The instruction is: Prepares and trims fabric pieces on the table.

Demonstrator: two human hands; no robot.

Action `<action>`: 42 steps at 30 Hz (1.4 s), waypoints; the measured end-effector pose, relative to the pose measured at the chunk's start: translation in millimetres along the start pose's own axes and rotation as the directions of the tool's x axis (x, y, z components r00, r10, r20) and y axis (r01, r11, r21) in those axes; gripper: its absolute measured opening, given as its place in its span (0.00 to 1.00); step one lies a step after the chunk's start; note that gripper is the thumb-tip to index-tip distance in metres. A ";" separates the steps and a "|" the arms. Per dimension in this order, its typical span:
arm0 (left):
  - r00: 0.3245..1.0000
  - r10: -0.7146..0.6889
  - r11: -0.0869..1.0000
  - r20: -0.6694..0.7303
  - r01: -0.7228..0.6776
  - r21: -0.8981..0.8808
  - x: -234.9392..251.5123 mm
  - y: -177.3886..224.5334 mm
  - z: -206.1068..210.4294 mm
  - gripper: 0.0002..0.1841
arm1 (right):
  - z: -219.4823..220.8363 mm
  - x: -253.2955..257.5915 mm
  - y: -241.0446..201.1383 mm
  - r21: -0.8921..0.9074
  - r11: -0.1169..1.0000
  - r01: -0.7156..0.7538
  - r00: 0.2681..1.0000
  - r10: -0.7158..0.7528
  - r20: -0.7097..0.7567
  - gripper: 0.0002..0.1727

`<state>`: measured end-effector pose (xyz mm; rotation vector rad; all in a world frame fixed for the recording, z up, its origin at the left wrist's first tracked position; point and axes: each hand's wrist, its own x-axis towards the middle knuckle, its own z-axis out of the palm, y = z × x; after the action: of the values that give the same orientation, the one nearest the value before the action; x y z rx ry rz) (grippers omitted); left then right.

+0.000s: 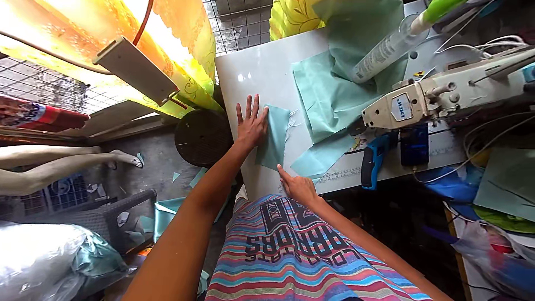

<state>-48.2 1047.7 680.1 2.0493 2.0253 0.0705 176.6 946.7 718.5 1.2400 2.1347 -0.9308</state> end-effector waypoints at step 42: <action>0.903 -0.208 0.944 -0.375 0.084 -0.320 -107.0 30.3 75.9 0.24 | -2.8 -150.5 87.1 0.893 0.438 0.101 0.893 0.356 -0.275 0.25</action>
<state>-5.4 930.7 629.1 1.7933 2.2268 0.7841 322.8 897.8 798.9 2.2729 1.7148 -2.0365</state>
